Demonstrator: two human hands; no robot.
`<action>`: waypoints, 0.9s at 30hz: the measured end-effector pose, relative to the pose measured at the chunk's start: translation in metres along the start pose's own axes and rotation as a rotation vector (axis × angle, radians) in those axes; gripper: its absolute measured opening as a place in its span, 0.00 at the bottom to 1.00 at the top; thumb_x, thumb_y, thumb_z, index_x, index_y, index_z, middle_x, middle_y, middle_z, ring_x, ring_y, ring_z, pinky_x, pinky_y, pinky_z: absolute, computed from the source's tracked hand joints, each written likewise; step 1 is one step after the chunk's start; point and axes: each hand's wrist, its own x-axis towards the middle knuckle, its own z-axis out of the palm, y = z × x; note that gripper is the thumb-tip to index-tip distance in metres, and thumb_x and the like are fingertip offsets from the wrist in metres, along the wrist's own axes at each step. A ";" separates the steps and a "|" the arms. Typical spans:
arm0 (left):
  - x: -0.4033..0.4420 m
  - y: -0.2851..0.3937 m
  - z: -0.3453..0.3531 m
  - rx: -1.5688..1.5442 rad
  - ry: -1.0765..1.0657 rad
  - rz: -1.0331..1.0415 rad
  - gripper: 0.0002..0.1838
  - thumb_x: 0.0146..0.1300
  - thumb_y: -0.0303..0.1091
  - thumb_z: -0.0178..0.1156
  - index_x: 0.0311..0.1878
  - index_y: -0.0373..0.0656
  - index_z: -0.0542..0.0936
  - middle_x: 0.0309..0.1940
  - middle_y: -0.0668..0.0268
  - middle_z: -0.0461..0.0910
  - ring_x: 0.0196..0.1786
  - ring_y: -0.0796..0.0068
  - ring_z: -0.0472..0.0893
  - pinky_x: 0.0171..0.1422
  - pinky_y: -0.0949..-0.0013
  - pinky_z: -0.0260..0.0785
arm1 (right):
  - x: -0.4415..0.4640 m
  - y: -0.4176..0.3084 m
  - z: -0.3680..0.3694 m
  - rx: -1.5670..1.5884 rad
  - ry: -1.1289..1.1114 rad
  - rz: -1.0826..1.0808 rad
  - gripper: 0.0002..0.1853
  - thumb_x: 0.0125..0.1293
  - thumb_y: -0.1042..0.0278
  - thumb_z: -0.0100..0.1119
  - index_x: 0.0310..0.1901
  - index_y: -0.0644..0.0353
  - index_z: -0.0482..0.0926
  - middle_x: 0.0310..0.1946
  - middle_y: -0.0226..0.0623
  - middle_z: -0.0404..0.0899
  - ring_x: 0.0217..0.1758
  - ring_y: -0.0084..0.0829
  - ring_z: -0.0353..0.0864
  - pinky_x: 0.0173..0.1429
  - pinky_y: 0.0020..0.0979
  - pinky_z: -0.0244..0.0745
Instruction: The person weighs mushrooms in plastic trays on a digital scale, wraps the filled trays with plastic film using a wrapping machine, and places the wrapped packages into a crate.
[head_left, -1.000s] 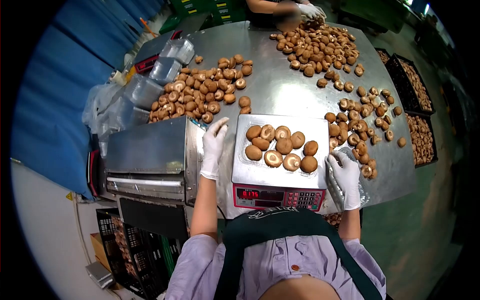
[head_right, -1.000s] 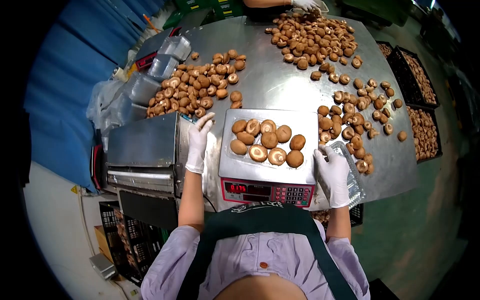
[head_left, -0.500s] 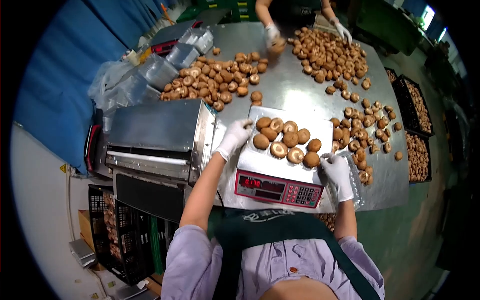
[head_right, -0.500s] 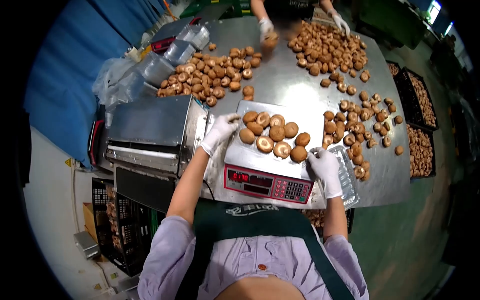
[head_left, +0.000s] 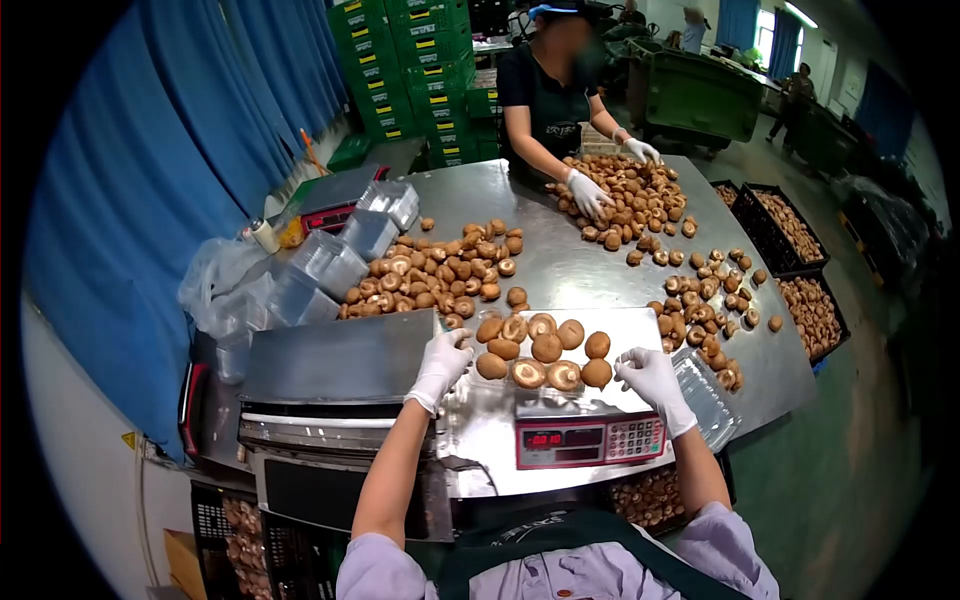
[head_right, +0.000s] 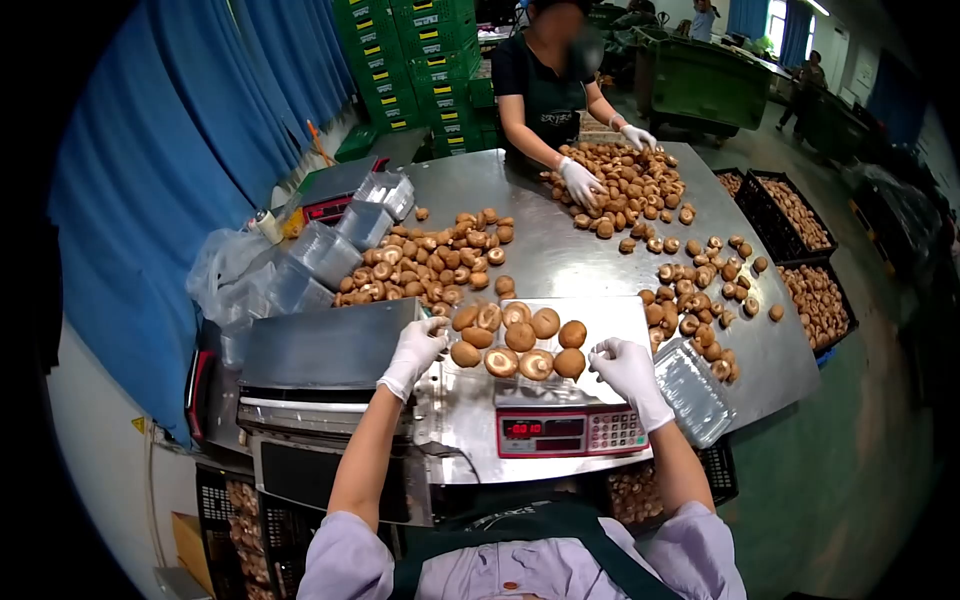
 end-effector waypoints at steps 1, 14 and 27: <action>-0.001 -0.006 -0.018 0.011 0.025 0.013 0.18 0.55 0.29 0.55 0.51 0.40 0.80 0.30 0.58 0.82 0.29 0.70 0.80 0.38 0.70 0.72 | -0.002 -0.016 0.011 0.036 -0.009 0.010 0.13 0.57 0.65 0.59 0.37 0.68 0.81 0.22 0.36 0.82 0.22 0.22 0.81 0.32 0.24 0.77; -0.011 -0.163 -0.248 -0.112 0.197 -0.142 0.13 0.53 0.21 0.55 0.42 0.32 0.82 0.23 0.61 0.80 0.19 0.76 0.78 0.23 0.71 0.70 | 0.054 -0.145 0.251 -0.136 -0.177 -0.252 0.13 0.52 0.63 0.60 0.31 0.67 0.83 0.24 0.42 0.83 0.26 0.29 0.83 0.33 0.28 0.78; -0.063 -0.221 -0.322 0.443 0.109 0.188 0.17 0.54 0.33 0.57 0.48 0.44 0.81 0.39 0.55 0.81 0.44 0.60 0.81 0.51 0.64 0.72 | 0.001 -0.170 0.303 -0.565 -0.072 -0.454 0.15 0.59 0.54 0.57 0.37 0.57 0.82 0.27 0.46 0.81 0.31 0.45 0.82 0.39 0.39 0.77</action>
